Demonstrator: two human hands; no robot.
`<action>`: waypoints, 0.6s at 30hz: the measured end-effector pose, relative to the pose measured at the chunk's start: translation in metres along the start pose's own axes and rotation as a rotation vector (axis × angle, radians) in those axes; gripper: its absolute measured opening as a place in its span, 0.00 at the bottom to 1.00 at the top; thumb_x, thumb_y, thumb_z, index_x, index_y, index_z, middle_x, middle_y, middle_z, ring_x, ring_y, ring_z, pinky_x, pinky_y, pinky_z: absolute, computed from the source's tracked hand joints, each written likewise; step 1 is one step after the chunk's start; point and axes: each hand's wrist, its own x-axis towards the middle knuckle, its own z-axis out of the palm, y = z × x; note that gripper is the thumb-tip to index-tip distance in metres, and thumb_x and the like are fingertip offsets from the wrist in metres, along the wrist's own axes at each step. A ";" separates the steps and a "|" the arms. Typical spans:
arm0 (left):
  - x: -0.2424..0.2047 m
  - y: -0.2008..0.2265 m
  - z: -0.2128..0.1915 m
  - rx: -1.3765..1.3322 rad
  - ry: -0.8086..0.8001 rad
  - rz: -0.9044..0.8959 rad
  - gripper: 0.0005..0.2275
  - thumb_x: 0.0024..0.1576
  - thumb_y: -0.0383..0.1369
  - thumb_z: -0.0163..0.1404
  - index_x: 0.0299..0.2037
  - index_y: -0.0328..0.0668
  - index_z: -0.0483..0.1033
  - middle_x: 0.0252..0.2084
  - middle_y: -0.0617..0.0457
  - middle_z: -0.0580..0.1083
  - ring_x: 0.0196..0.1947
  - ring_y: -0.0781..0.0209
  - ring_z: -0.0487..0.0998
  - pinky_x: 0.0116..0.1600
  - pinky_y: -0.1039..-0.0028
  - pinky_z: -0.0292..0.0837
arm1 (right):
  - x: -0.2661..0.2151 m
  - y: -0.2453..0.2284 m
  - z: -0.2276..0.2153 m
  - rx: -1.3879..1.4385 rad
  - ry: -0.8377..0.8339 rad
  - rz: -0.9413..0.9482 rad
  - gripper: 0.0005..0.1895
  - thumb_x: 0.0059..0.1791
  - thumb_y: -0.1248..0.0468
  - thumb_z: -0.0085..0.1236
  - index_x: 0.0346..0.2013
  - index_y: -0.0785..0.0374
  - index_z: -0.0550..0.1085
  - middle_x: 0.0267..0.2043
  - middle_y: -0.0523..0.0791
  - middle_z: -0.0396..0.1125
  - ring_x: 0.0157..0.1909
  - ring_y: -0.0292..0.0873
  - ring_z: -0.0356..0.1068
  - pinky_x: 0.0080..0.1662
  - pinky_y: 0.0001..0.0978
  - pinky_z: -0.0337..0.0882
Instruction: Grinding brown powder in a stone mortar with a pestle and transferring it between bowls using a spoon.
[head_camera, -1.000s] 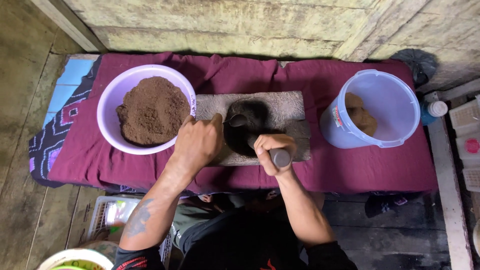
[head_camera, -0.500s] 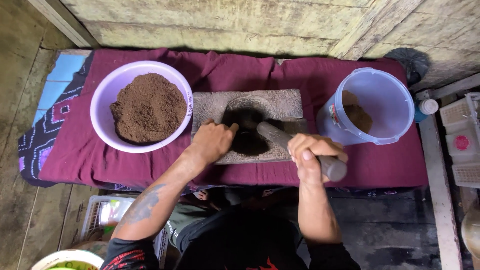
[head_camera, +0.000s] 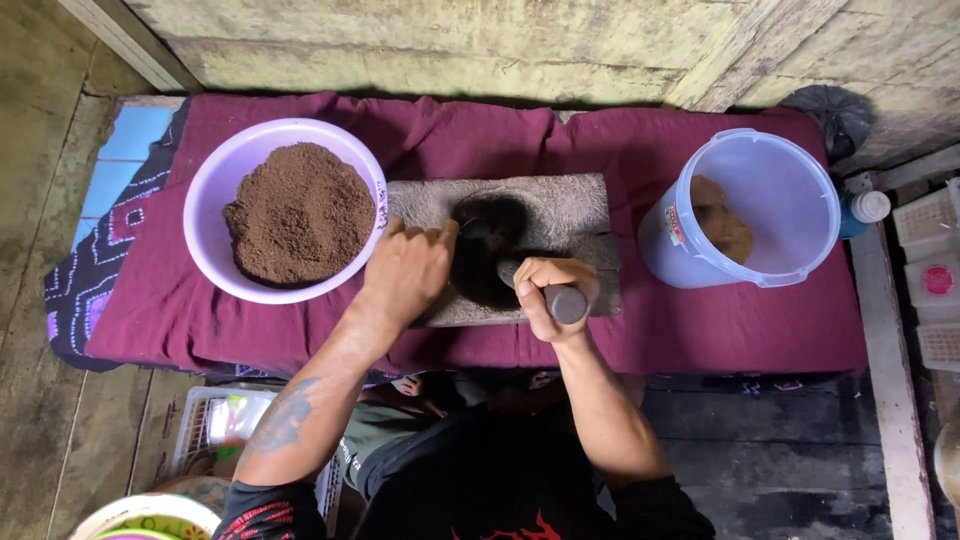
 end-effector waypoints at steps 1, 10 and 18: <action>0.000 0.002 0.006 0.071 0.095 0.027 0.20 0.59 0.29 0.34 0.58 0.41 0.74 0.34 0.44 0.82 0.34 0.42 0.84 0.61 0.51 0.67 | -0.003 0.002 -0.001 0.021 -0.008 -0.037 0.19 0.48 0.79 0.53 0.14 0.65 0.63 0.11 0.49 0.58 0.12 0.48 0.58 0.20 0.34 0.65; 0.000 0.005 0.043 -0.030 0.032 0.056 0.16 0.59 0.29 0.35 0.49 0.47 0.77 0.31 0.47 0.81 0.32 0.40 0.84 0.59 0.52 0.69 | -0.011 -0.033 -0.026 0.088 0.153 -0.074 0.18 0.49 0.73 0.51 0.15 0.61 0.60 0.09 0.44 0.56 0.11 0.41 0.59 0.20 0.31 0.63; -0.020 -0.003 0.024 -0.115 0.008 0.025 0.13 0.62 0.34 0.39 0.48 0.54 0.78 0.30 0.48 0.81 0.32 0.40 0.85 0.59 0.53 0.72 | 0.021 -0.077 -0.020 0.036 0.101 0.042 0.17 0.48 0.71 0.49 0.15 0.59 0.60 0.10 0.44 0.56 0.11 0.40 0.58 0.19 0.27 0.62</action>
